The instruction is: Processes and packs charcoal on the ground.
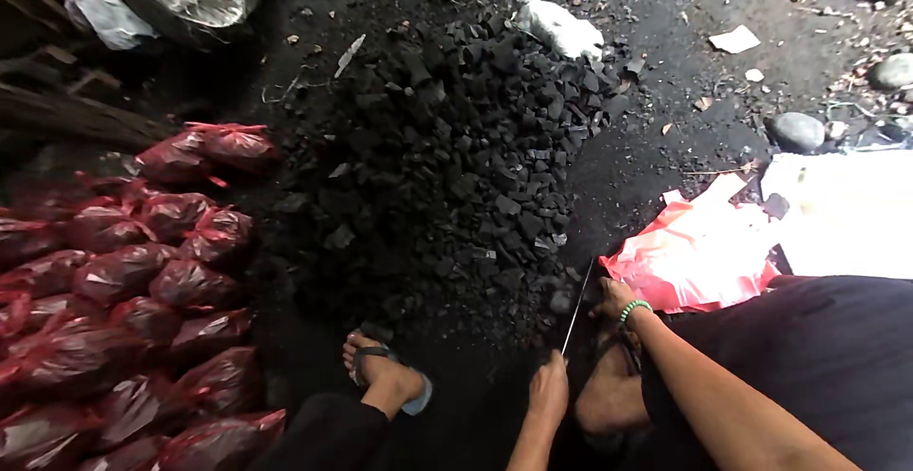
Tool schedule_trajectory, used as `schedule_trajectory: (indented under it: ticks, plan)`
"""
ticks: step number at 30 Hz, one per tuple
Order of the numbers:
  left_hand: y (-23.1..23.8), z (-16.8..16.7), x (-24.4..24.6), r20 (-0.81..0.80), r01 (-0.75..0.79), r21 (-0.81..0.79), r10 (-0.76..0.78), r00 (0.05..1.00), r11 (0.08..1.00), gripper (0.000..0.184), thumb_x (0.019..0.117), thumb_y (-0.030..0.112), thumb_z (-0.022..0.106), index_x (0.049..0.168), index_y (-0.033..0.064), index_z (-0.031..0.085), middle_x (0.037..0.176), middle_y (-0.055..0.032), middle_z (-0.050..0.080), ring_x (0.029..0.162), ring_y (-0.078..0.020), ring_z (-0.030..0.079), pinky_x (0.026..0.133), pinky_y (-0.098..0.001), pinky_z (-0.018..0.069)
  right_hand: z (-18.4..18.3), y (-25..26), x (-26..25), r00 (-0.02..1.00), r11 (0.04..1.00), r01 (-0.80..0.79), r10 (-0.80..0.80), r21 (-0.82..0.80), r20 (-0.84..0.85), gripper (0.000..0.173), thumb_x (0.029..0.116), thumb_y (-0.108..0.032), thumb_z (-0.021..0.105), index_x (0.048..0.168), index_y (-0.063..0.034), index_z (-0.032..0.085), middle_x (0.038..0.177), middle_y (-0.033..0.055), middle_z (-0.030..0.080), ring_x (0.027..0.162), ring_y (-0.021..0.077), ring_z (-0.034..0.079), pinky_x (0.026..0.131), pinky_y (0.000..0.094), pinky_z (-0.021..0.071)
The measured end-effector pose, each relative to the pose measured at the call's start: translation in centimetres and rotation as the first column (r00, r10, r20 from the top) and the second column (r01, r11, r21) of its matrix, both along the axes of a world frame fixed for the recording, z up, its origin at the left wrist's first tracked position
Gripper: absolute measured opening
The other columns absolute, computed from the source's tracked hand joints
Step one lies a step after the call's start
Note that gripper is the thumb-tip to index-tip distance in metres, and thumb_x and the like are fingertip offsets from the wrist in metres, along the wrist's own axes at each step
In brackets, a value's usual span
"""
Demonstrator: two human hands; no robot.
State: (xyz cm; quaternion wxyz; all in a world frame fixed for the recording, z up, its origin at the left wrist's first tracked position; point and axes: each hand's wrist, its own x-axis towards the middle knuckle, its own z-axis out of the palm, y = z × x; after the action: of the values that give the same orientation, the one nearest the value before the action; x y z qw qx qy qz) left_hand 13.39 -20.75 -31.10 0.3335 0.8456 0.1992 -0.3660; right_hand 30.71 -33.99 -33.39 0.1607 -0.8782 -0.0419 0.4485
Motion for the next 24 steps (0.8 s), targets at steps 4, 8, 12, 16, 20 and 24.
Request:
schedule_trajectory:
  ticks: [4,8,12,16,20,24]
  plan:
    - [1.3,0.3,0.1,0.001,-0.035,-0.052,0.035,0.999,0.998,0.041,0.1124,0.029,0.036,0.135,-0.0002,0.054,0.111,-0.0231,0.068,0.107,-0.0362,0.068,0.095,-0.0502,0.0519,0.0,-0.3,0.5,0.997,0.999,0.044,-0.043,0.007,-0.06,0.071,0.0843,-0.024,0.086,0.142,0.0023,0.053,0.137,0.027,0.06,0.132,0.0419,0.055,0.112,0.0575,0.0413]
    - [2.2,1.7,1.0,0.22,-0.222,-0.042,0.225,0.949,0.974,0.038,0.1114,0.026,0.04,0.128,-0.0034,0.059,0.097,-0.0225,0.069,0.092,-0.0353,0.07,0.086,-0.0492,0.0544,0.7,0.9,1.4,0.984,0.983,0.155,-0.144,0.101,-0.109,0.067,0.086,-0.028,0.085,0.138,0.0021,0.056,0.134,0.0269,0.061,0.129,0.0406,0.057,0.111,0.0565,0.0415]
    - [3.8,2.6,1.9,0.421,-0.581,-0.088,0.559,0.715,0.809,0.036,0.11,0.018,0.044,0.13,-0.0093,0.057,0.086,-0.0237,0.067,0.075,-0.0336,0.067,0.074,-0.0487,0.0553,1.6,4.2,2.1,0.927,0.833,0.374,-0.33,0.408,-0.177,0.052,0.0883,-0.017,0.082,0.129,0.0064,0.06,0.118,0.0269,0.066,0.106,0.0359,0.066,0.096,0.0517,0.0529]
    - [5.8,1.4,1.9,0.41,-0.797,-0.123,0.762,0.501,0.591,0.039,0.1114,0.02,0.041,0.135,-0.0091,0.053,0.082,-0.0221,0.062,0.063,-0.0299,0.059,0.063,-0.0476,0.0528,2.6,8.4,5.0,0.869,0.608,0.452,-0.464,0.652,-0.17,0.04,0.103,-0.021,0.064,0.135,0.0034,0.058,0.129,0.0246,0.063,0.112,0.0339,0.065,0.098,0.051,0.053]
    - [6.7,1.2,1.6,0.287,-0.844,-0.065,0.82,0.495,0.532,0.042,0.1121,0.02,0.038,0.137,-0.0103,0.051,0.094,-0.0289,0.064,0.075,-0.0364,0.063,0.073,-0.0514,0.0532,2.5,13.0,10.4,0.883,0.756,0.21,-0.419,0.62,0.211,0.045,0.1012,-0.022,0.067,0.137,0.0049,0.058,0.136,0.0304,0.057,0.125,0.0441,0.059,0.106,0.0592,0.0461]
    - [6.5,0.3,0.8,0.316,-0.812,-0.075,0.786,0.531,0.579,0.042,0.111,0.018,0.041,0.133,-0.0157,0.052,0.092,-0.0327,0.064,0.08,-0.0422,0.065,0.078,-0.0563,0.053,2.5,17.4,16.0,0.879,0.877,0.029,-0.251,0.48,0.406,0.062,0.0977,-0.027,0.071,0.148,0.0011,0.049,0.151,0.033,0.043,0.137,0.0524,0.045,0.11,0.0653,0.0401]
